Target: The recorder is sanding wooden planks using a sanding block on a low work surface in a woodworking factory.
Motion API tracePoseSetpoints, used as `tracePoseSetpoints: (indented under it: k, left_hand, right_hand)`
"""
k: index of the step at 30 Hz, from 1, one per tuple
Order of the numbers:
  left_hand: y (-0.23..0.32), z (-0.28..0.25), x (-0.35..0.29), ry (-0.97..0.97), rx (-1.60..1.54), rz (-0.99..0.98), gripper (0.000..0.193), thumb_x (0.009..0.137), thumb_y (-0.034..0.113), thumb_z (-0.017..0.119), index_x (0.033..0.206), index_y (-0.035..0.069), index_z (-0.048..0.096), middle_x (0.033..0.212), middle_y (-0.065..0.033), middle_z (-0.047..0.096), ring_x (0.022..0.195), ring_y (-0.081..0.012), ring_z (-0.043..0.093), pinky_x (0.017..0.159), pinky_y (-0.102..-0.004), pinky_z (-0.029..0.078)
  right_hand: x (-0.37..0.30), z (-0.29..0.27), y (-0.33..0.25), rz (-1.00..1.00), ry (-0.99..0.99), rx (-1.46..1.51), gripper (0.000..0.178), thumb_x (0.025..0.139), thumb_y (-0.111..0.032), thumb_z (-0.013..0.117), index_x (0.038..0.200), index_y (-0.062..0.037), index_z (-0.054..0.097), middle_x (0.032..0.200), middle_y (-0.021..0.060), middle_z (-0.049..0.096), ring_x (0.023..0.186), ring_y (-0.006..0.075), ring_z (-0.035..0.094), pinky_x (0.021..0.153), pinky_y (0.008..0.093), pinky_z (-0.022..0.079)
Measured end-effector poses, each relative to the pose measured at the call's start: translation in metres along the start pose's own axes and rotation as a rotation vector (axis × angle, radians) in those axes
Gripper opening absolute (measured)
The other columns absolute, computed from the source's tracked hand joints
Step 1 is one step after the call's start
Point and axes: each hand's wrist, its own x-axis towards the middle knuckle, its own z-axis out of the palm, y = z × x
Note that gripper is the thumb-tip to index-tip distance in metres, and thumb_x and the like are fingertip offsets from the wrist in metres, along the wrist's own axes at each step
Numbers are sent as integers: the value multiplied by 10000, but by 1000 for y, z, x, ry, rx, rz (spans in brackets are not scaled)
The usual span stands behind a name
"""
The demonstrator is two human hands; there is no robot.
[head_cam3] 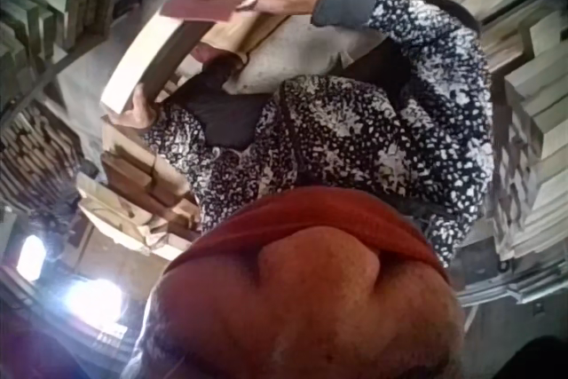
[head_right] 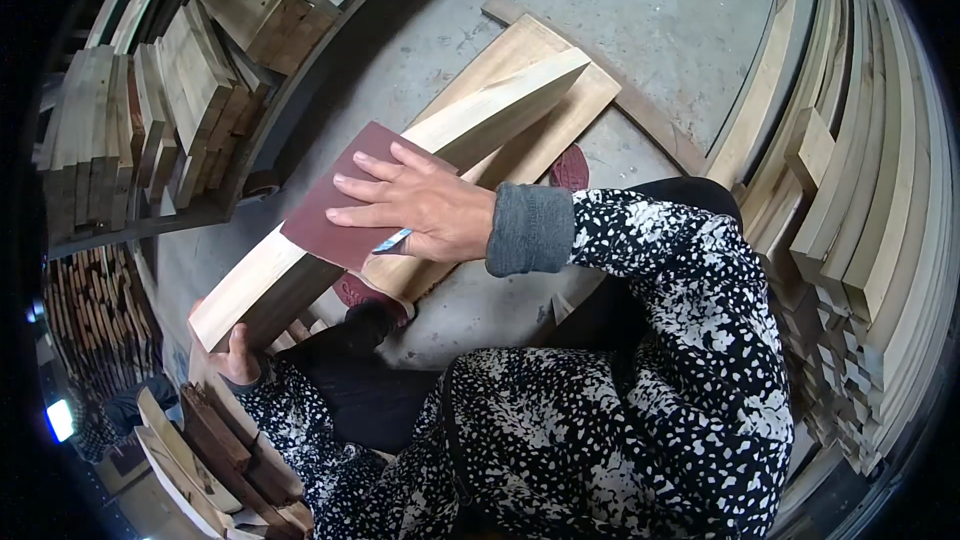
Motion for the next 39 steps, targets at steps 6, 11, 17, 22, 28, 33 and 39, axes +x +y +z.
tracePoseSetpoints:
  k: [6,11,17,22,28,33,39]
  left_hand:
    - [8,-5,-9,8,27,-14,553,608,202,710,1027,-52,454,961,-119,510,883,-204,502,802,-294,389]
    - [13,10,1,-51,-62,32,536,590,141,723,1017,-39,453,966,-115,515,882,-190,510,792,-285,402]
    - [27,8,-1,-70,-108,-45,447,634,25,691,1013,0,456,931,-81,540,853,-140,525,758,-251,419]
    - [32,14,-6,-31,-413,-183,448,639,24,692,1016,4,452,923,-73,546,863,-135,528,770,-259,420]
    - [46,20,-2,40,-1313,-671,464,628,43,725,1008,4,463,916,-72,562,867,-132,545,771,-258,431]
    - [35,5,-14,-86,-150,4,497,609,56,746,1016,4,467,946,-82,567,868,-147,557,759,-254,441]
    - [43,17,0,-71,-119,117,489,578,87,770,975,9,495,868,-82,590,786,-150,582,714,-256,455]
  right_hand:
    - [-41,-18,142,324,163,-232,417,851,-195,426,1264,-173,376,1329,144,294,1262,306,187,1025,436,115]
    - [-141,-59,271,660,225,-543,337,854,-229,412,1173,-123,435,1173,156,440,1033,332,424,861,386,352]
    - [-25,-12,126,359,250,-85,360,820,-178,443,1178,-137,458,1248,140,406,1166,340,339,973,423,250]
    - [64,17,-95,-201,-29,-36,553,714,-158,380,1266,-149,373,1345,104,281,1268,279,194,1035,456,73]
    - [75,36,-129,-378,-79,-107,532,733,-136,417,1263,-136,380,1344,119,281,1263,288,207,1032,450,108]
    - [23,-7,-16,-110,-44,-91,549,729,-192,499,1254,-90,379,1326,143,305,1251,297,232,1031,400,147]
    - [-23,-43,37,-27,52,-208,618,621,-133,643,1196,-71,424,1190,138,458,1127,293,406,954,374,301]
